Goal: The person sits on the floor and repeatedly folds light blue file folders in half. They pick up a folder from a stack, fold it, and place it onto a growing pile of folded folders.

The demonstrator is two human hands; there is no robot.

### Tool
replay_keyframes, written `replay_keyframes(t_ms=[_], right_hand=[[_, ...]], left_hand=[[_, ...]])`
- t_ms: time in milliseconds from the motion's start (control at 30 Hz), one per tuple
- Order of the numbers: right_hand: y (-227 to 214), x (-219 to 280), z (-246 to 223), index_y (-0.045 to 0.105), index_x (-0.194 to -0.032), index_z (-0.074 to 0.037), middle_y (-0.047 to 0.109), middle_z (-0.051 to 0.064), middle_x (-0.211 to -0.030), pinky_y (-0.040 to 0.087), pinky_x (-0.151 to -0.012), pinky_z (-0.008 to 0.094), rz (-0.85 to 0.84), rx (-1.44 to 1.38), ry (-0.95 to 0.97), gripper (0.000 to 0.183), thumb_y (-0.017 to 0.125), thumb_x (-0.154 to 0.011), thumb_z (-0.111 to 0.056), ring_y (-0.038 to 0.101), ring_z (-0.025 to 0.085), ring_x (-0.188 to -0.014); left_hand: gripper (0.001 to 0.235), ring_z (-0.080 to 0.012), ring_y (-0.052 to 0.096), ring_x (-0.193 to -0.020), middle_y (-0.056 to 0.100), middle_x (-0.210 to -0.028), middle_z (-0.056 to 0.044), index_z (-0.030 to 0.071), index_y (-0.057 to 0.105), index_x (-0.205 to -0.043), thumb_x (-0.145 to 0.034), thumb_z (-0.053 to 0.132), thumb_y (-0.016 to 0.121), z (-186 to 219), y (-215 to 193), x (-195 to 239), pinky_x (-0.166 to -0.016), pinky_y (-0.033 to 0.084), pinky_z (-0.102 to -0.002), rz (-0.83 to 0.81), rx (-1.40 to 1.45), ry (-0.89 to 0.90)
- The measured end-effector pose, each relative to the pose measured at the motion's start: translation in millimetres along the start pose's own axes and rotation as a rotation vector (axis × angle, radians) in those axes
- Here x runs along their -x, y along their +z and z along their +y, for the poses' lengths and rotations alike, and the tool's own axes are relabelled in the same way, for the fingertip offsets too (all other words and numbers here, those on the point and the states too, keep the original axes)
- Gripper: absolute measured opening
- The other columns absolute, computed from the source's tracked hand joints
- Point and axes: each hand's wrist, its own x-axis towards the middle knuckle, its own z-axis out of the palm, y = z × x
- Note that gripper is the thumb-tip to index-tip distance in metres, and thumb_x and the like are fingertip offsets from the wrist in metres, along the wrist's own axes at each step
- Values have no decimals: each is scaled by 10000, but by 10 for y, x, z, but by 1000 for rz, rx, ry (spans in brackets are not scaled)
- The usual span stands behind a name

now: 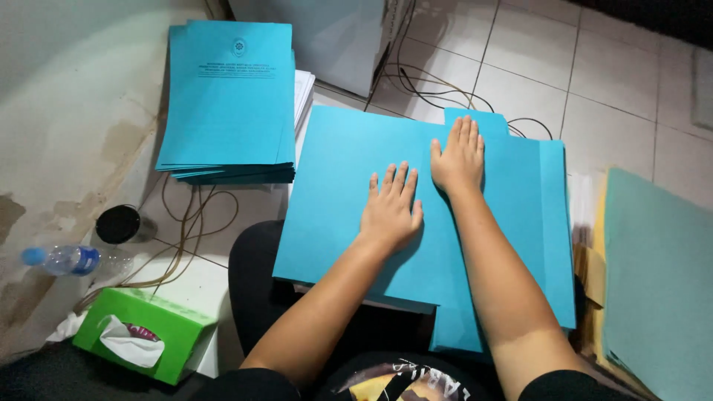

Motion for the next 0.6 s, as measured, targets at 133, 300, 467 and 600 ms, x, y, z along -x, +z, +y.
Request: replay_keyframes(t_ms=[133,300,467,600], right_hand=[[0,-267,102,212,-1614,2,172,187,-1700,33,-1286,473,-61,-10,46,787,340,-1035,-516,88,305,-1584],[-103,-151,898,185,-1620,6,184,213,-1691,73,-1273,496,58,-7,314,834,366,-1039,-564,117,328,-1572],[-463,827,1081,209,-1616,56,153,235,-1695,75,-1281,488,41,52,292,807,341,-1048,-501,108,351,-1575],[-561,1686,1027,272,-1586,112,235,299,-1666,128,-1268,511,81,117,220,788,401,-1037,-437,191,409,-1554]], left_hand=[[694,-359,243,-1545,290,-1659,-182,101,324,-1595,-995,449,338,11,-124,6,-1240,124,-593,11,15,-94],[755,-383,210,-1550,263,-1662,-212,94,313,-1597,-974,518,348,62,-213,-17,-1235,98,-616,6,-7,-186],[772,-382,188,-1560,243,-1674,-208,98,290,-1609,-970,530,335,93,-225,0,-1220,72,-649,1,-17,-216],[769,-387,201,-1556,259,-1669,-209,91,317,-1602,-975,532,369,82,-179,21,-1207,76,-674,39,-26,-226]])
